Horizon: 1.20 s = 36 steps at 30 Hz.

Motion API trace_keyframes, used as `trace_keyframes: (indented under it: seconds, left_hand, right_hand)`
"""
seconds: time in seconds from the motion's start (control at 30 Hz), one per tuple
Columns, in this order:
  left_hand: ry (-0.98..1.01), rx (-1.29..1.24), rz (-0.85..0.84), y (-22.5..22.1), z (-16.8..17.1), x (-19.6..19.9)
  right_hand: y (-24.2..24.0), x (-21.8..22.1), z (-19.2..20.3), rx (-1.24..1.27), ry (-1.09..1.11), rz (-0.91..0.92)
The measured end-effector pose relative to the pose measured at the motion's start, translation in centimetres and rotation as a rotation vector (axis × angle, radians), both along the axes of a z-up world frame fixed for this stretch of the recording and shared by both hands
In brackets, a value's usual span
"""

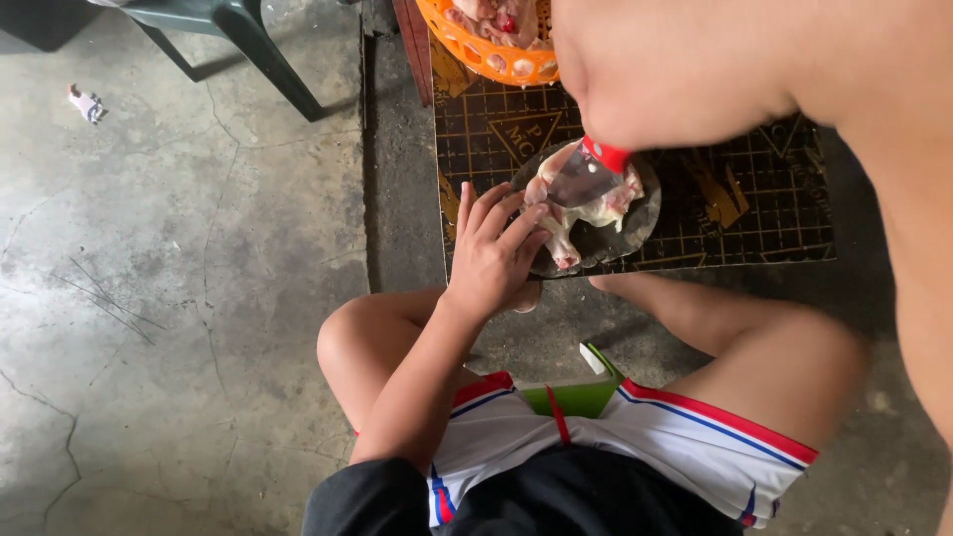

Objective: A person uses a knife to carefully remove the bone from a chicken leg on a wooden cutting board.

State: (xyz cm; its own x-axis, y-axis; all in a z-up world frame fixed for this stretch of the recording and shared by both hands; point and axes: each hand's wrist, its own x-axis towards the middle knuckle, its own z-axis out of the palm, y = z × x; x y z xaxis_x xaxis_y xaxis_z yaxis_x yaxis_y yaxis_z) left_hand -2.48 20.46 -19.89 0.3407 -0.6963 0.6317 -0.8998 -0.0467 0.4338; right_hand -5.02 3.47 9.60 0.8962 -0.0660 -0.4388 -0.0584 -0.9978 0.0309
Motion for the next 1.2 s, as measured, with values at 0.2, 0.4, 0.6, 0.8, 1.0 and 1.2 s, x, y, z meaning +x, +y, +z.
trace_keyframes:
  seconds: [0.2,0.4,0.6,0.8,1.0,1.2]
  left_hand:
    - [0.0,-0.012,0.035,-0.1,-0.4,0.1]
    - [0.031,0.044,0.052,0.3,-0.1,-0.1]
    - [0.029,0.095,0.062,0.3,0.3,-0.3]
    - [0.136,0.097,0.066,0.2,-0.6,0.1]
    - [0.202,0.277,0.232,-1.8,1.9,0.7]
    - [0.233,0.529,0.302,-4.2,3.1,-0.1]
  right_hand:
    - [-2.5,-1.6,0.1,0.231,0.071,-0.407]
    - [-1.6,-16.6,-1.3,-0.176,0.137,-0.315]
    - [4.3,-34.2,-18.9,0.352,-0.434,-0.695]
    - [9.5,-38.6,-24.5,0.857,-1.083,-1.214]
    - [6.6,-39.8,-26.1,1.062,-1.225,-1.231]
    - [6.4,-38.1,-26.7,1.171,-1.287,-1.136]
